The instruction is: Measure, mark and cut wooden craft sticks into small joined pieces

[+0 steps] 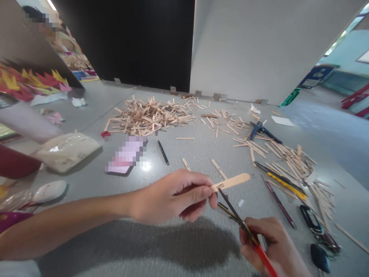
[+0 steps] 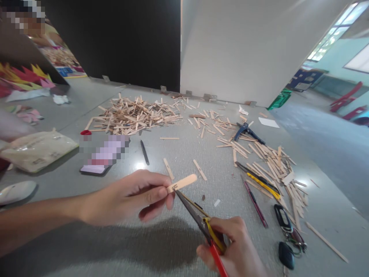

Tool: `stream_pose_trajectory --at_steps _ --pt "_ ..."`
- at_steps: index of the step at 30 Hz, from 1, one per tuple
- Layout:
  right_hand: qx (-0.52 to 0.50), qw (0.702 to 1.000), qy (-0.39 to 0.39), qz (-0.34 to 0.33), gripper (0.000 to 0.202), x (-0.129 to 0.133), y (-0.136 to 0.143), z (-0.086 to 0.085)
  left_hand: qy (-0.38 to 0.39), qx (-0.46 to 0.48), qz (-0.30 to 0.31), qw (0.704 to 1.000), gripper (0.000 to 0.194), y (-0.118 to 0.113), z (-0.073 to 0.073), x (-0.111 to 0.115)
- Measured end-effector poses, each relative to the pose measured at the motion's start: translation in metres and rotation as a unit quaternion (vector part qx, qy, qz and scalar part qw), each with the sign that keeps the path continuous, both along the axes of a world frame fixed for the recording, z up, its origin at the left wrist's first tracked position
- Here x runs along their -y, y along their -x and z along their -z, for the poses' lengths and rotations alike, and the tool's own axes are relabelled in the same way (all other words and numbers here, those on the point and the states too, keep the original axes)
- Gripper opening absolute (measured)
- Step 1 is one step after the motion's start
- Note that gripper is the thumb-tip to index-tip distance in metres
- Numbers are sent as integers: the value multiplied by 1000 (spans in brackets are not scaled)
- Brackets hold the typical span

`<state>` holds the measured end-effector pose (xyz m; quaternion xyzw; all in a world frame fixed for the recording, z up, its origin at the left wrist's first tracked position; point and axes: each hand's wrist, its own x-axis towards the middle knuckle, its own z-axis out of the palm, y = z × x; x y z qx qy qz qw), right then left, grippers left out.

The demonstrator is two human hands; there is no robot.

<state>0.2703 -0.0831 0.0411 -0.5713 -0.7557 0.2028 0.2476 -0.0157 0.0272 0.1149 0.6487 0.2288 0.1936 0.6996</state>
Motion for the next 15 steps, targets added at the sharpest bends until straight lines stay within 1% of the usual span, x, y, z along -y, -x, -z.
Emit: stream_pose_trajectory --at_steps 3,7,10,15 --pt "11 1000 11 -20 52 -3 -2 -5 -2 -3 -1 1000 38 0 -1 1" --pt "6 999 27 -30 42 -6 -5 -8 -3 -10 -2 1000 40 1 -2 1" --pt "-15 999 19 -24 40 -6 -6 -5 -5 -14 -5 1000 40 1 -3 1" --pt "-21 999 -13 39 48 -1 -6 5 -7 -16 -6 1000 42 1 -3 0"
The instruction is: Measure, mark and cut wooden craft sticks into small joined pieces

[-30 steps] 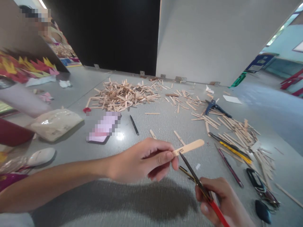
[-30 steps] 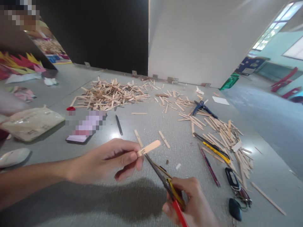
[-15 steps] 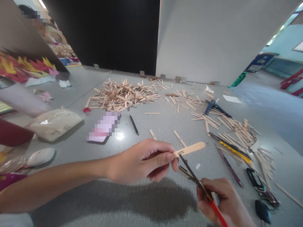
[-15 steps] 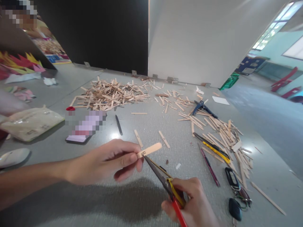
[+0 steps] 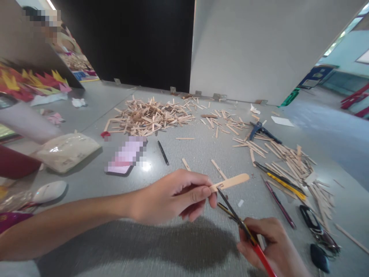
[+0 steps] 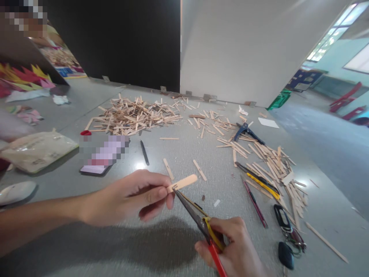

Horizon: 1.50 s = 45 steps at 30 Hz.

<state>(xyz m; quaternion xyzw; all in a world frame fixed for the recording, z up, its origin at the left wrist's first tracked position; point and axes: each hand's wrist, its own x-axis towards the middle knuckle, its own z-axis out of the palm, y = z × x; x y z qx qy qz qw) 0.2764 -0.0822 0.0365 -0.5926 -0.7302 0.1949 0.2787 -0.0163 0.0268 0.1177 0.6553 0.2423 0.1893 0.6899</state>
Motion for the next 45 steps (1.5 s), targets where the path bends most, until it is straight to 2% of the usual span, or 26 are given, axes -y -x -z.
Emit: stream_pose_trajectory --at_steps 3,6,10,14,19,24,31,35,39,42,45 --pt "-9 1000 -22 9 51 -1 0 0 -9 -14 -7 1000 43 0 1 0" --pt "5 999 -30 -35 51 -5 2 -5 -43 -34 -13 998 42 1 0 -2" --pt "27 996 -4 -85 59 -7 7 -7 -97 -77 -13 992 37 4 -3 -6" --pt "3 993 57 -103 70 1 11 -2 -88 -64 -8 994 35 5 -2 -9" --pt "-3 995 63 -82 80 8 11 -1 -61 -41 11 997 43 1 3 -9" --pt "-64 993 76 -65 70 4 1 -2 -9 -5 6 1000 48 -1 3 -8" --pt "-78 997 -7 3 63 10 -7 7 -4 18 7 1000 50 3 1 -6" --pt "-70 997 -19 -9 59 10 -14 12 -26 -16 23 999 52 4 0 -6" --pt "-40 998 -2 -50 45 0 -9 -2 -20 -18 33 999 52 4 0 -6" --pt "-21 997 16 -70 47 -6 1 -16 -31 -22 38 999 51 4 0 -6" --pt "-16 997 17 -75 49 -9 7 -21 -49 -25 40 998 50 4 -1 -6"
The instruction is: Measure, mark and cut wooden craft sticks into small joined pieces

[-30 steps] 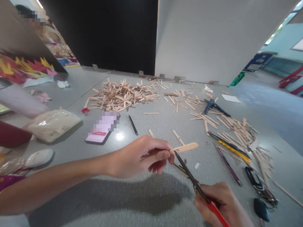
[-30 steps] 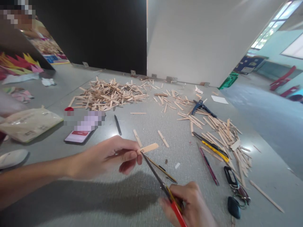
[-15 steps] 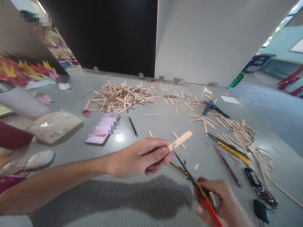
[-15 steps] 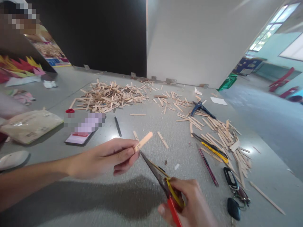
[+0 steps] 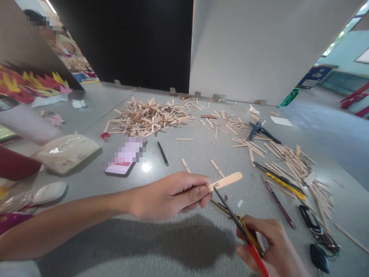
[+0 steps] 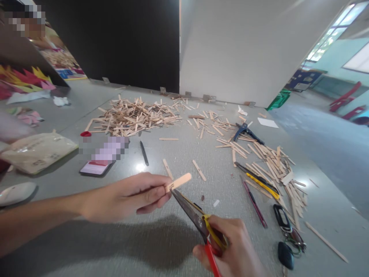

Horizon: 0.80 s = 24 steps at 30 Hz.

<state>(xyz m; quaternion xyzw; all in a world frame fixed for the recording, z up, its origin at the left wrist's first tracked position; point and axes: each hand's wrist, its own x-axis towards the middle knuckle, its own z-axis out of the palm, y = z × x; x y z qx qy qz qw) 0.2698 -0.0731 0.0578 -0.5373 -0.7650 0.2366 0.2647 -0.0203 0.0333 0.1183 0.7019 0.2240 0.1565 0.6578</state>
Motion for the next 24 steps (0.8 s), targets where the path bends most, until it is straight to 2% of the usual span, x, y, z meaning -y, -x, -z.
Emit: stream_pose_trajectory --at_steps 5,13,18,21,24 --pt "20 1000 -7 -4 40 -1 -4 5 -14 -15 6 1000 50 0 -1 0" --pt "102 990 -88 -30 56 -4 -3 9 -6 -2 4 1000 47 -1 -1 2" --pt "105 986 -129 -29 62 -3 -3 15 -13 -2 1 1000 42 -1 1 -1" --pt "106 986 -123 -26 59 1 -6 20 -37 -10 -7 999 40 -2 1 -3" --pt "109 991 -72 -20 61 7 -9 25 -65 -17 -11 998 38 -2 0 -4"
